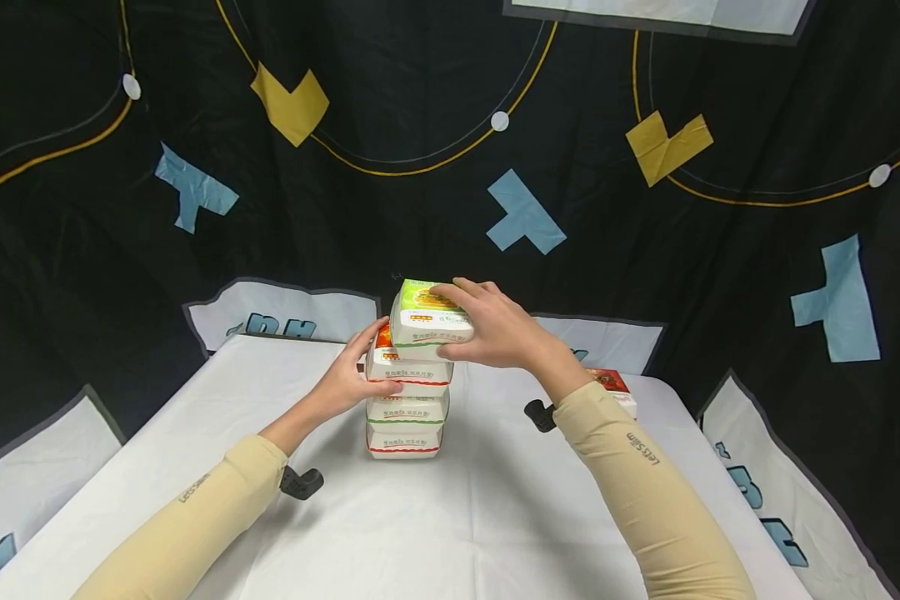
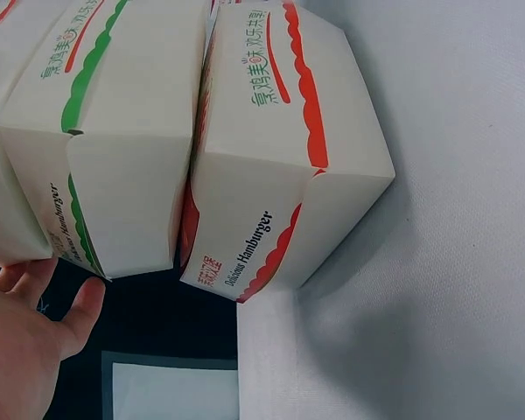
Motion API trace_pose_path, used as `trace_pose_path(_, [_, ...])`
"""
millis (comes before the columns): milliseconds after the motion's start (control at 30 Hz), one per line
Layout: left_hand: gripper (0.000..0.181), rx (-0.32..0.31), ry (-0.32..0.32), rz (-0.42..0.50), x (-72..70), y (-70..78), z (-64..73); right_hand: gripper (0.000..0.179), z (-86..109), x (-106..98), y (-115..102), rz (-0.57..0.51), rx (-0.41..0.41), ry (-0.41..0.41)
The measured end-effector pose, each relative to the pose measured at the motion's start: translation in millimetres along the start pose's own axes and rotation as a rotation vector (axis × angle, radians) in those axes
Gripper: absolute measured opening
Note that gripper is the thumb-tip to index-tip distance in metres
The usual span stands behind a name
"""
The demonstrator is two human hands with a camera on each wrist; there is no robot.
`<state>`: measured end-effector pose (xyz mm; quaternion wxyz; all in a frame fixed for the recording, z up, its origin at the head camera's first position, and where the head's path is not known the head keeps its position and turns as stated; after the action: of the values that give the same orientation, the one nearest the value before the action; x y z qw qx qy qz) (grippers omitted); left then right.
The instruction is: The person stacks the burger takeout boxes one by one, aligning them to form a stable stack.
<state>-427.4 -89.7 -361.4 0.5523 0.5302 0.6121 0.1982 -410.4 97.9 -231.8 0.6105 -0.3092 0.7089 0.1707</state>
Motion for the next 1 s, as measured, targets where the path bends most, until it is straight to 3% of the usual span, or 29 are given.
trace_pose_path(833, [0.108,0.002,-0.017,0.057,1.1,-0.2,0.9,0.08,-10.0,2.4,-15.6,0.037,-0.034,0.002])
trace_pose_path(1000, [0.106,-0.005,-0.034,0.051,0.8,15.0,6.0,0.08,-11.3,2.6,-17.9,0.05,-0.042,0.001])
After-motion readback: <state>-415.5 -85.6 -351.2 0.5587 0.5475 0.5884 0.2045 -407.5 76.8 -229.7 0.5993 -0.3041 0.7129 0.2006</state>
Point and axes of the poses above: each hand's wrist, its own z-axis away from the middle knuckle, its own x-axis out of the palm, y = z × x, the point moved 10 cm from there along -z, towards the middle knuckle, and after that the axes turned 6 degrees about -y, right-handed, at the moved point
